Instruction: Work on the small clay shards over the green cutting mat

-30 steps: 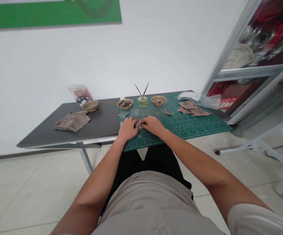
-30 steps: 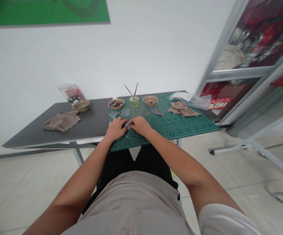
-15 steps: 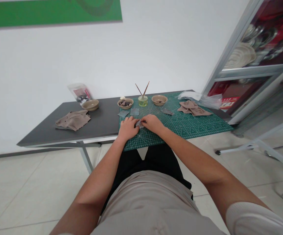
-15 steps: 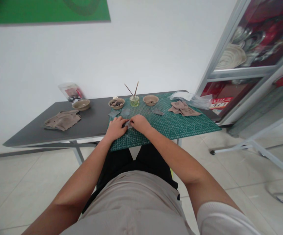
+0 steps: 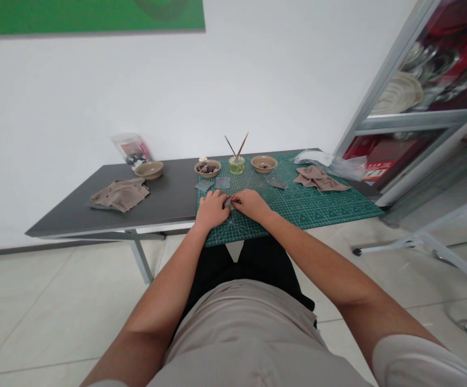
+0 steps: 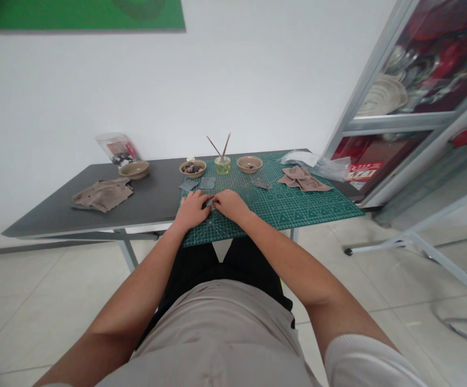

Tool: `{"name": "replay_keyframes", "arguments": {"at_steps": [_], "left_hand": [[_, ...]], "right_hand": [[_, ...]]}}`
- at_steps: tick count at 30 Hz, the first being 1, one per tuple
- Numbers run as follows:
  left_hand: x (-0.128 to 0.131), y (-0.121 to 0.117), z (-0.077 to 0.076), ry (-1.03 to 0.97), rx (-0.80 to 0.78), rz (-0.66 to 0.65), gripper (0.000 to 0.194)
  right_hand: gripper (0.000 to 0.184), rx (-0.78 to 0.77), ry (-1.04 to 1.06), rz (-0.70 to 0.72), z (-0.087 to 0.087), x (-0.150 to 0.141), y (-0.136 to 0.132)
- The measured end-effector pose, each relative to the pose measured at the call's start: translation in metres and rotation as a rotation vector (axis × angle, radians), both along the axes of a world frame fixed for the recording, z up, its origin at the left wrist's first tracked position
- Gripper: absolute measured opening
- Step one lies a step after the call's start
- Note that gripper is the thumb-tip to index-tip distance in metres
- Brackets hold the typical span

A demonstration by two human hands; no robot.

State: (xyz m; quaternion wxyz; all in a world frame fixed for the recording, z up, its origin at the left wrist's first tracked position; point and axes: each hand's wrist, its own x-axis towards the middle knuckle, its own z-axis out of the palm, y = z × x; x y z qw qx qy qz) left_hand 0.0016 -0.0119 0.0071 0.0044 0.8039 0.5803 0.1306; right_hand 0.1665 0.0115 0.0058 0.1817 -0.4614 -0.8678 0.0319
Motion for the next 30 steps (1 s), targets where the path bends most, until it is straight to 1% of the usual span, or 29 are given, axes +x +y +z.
{"name": "replay_keyframes", "arguments": {"at_steps": [3, 6, 8, 11, 15, 18, 20, 26, 30], "left_hand": [[0.000, 0.000, 0.001, 0.005, -0.010, 0.003, 0.041], [0.001, 0.000, 0.000, 0.008, -0.003, 0.009, 0.041], [0.001, 0.000, 0.000, 0.010, 0.013, 0.005, 0.041], [0.002, 0.000, -0.002, 0.008, 0.027, 0.001, 0.041], [0.001, 0.000, -0.003, 0.000, 0.028, -0.001, 0.040], [0.000, 0.001, -0.003, -0.002, 0.031, -0.007, 0.040], [0.000, 0.001, -0.004, 0.003, 0.031, -0.006, 0.040], [0.001, 0.000, -0.003, 0.001, 0.038, -0.009, 0.040], [0.001, 0.001, -0.003, 0.008, 0.047, -0.008, 0.039]], "right_hand": [[0.021, -0.009, -0.017, -0.059, 0.004, 0.004, 0.002], [0.021, -0.011, -0.054, -0.094, 0.007, 0.010, -0.006], [0.020, -0.005, -0.075, -0.096, 0.008, 0.012, -0.014], [0.021, 0.002, -0.076, -0.061, 0.007, 0.009, -0.019], [0.020, 0.012, -0.057, 0.005, 0.002, 0.002, -0.010], [0.021, 0.011, -0.050, -0.018, 0.000, 0.000, 0.000], [0.022, 0.015, -0.033, -0.048, 0.000, 0.002, 0.002], [0.021, 0.034, -0.039, -0.098, 0.002, 0.009, -0.015], [0.021, 0.043, -0.047, -0.080, 0.000, 0.003, -0.021]]}}
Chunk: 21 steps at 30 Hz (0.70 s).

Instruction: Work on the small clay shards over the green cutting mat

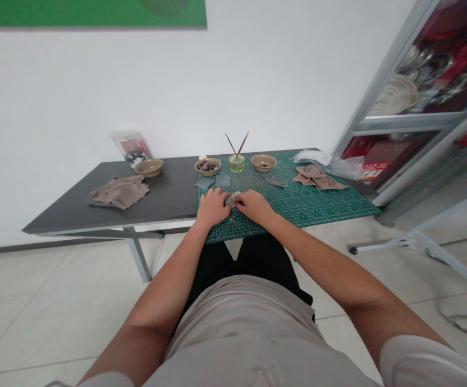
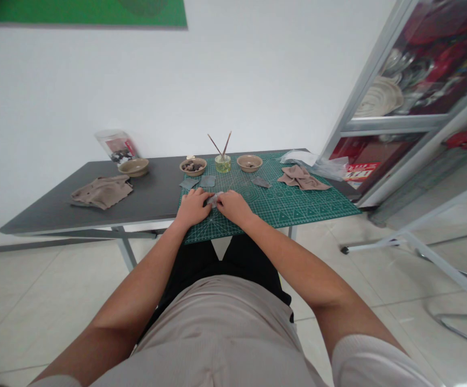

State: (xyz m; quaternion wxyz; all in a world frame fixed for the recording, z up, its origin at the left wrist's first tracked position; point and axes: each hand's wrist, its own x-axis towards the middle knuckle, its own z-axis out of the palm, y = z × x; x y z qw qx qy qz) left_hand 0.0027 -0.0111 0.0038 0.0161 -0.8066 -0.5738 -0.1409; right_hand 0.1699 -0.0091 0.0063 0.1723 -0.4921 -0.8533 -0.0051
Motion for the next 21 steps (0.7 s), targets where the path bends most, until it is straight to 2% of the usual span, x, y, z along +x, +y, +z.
{"name": "replay_keyframes", "arguments": {"at_steps": [5, 10, 16, 21], "left_hand": [[0.000, -0.001, 0.001, 0.001, -0.011, 0.007, 0.038], [-0.001, -0.001, 0.000, 0.003, 0.011, -0.008, 0.038], [-0.002, 0.001, -0.002, -0.002, 0.027, -0.019, 0.039], [-0.001, -0.001, -0.001, -0.010, -0.004, -0.014, 0.041]], "right_hand": [[0.022, -0.016, 0.023, 0.054, -0.003, -0.007, 0.009], [0.023, -0.017, 0.020, 0.031, -0.002, -0.007, 0.016], [0.022, -0.003, 0.045, 0.030, -0.004, -0.010, 0.013], [0.019, -0.045, 0.065, 0.079, -0.001, 0.002, 0.009]]}}
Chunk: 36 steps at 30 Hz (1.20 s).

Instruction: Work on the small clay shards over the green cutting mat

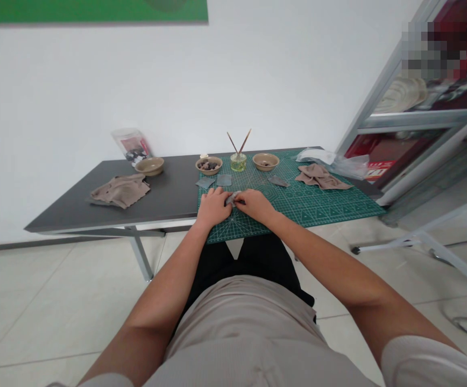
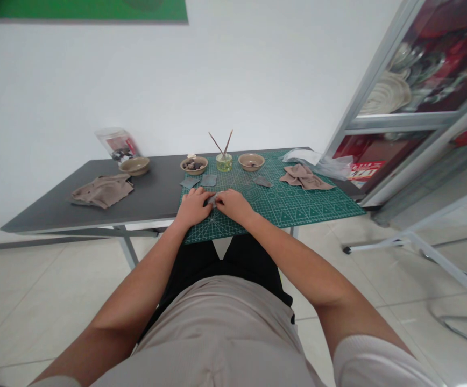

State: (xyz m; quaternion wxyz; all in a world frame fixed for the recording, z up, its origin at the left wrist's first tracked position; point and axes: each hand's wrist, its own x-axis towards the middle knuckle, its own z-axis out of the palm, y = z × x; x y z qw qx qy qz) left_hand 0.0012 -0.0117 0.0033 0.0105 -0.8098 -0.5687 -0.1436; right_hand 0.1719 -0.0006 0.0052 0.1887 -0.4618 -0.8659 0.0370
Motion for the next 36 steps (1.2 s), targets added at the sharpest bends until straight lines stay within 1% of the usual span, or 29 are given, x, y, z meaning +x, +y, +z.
{"name": "replay_keyframes", "arguments": {"at_steps": [3, 6, 10, 13, 18, 21, 24, 28, 32, 36], "left_hand": [[0.001, -0.001, 0.001, -0.006, -0.016, 0.011, 0.041], [0.001, 0.000, 0.001, -0.020, -0.014, 0.003, 0.041], [0.001, 0.000, 0.001, -0.019, -0.015, 0.012, 0.039], [0.000, -0.001, 0.001, -0.017, -0.018, 0.018, 0.038], [-0.001, -0.001, 0.000, -0.018, -0.011, -0.003, 0.040], [-0.001, 0.000, 0.000, -0.005, 0.000, -0.005, 0.041], [0.000, 0.000, 0.001, 0.003, 0.013, -0.004, 0.039], [0.000, -0.001, 0.002, -0.009, 0.000, 0.017, 0.033], [-0.001, -0.002, 0.002, -0.031, -0.004, 0.012, 0.033], [-0.002, -0.002, 0.003, -0.047, -0.029, 0.007, 0.036]], "right_hand": [[0.019, -0.019, -0.008, -0.050, 0.004, 0.009, 0.003], [0.020, -0.015, -0.035, -0.082, 0.007, 0.009, 0.010], [0.021, 0.003, -0.048, -0.060, 0.005, -0.005, 0.015], [0.020, 0.004, -0.033, -0.035, 0.002, -0.012, 0.011], [0.018, -0.028, 0.023, -0.007, 0.002, 0.000, 0.002], [0.018, -0.044, 0.029, -0.050, 0.004, 0.006, 0.007], [0.020, -0.029, 0.000, -0.087, 0.004, 0.000, 0.014], [0.019, -0.011, 0.000, -0.028, 0.002, -0.011, 0.012], [0.016, -0.042, 0.056, 0.039, 0.004, -0.005, 0.002], [0.015, -0.054, 0.066, 0.008, 0.007, 0.002, 0.004]]}}
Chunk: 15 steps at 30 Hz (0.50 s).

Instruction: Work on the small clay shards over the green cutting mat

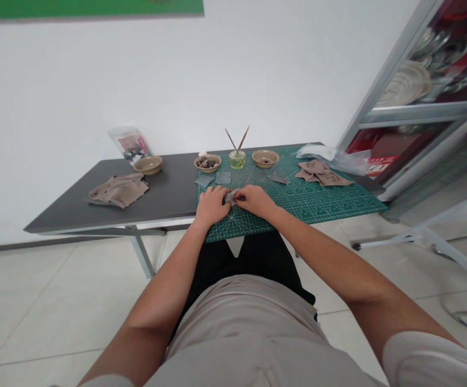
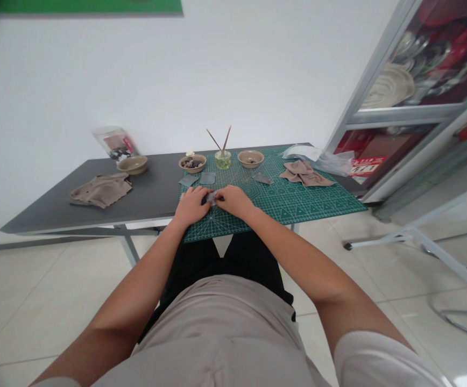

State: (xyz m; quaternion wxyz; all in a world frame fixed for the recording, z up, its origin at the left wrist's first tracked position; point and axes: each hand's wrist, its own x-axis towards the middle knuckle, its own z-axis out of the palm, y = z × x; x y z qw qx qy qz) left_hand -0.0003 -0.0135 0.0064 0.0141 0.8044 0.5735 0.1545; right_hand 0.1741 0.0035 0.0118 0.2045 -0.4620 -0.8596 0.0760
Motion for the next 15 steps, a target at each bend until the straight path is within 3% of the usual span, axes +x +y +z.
{"name": "replay_keyframes", "arguments": {"at_steps": [5, 11, 15], "left_hand": [[0.000, 0.000, 0.000, -0.049, 0.001, -0.004, 0.040], [-0.004, 0.002, -0.001, -0.137, 0.000, -0.018, 0.049], [-0.006, 0.005, -0.003, -0.165, -0.002, -0.032, 0.050]], "right_hand": [[0.016, 0.013, -0.013, -0.031, -0.005, -0.010, 0.011], [0.018, 0.032, 0.141, -0.025, -0.012, -0.011, 0.010], [0.035, 0.042, 0.157, -0.069, -0.017, -0.002, 0.011]]}}
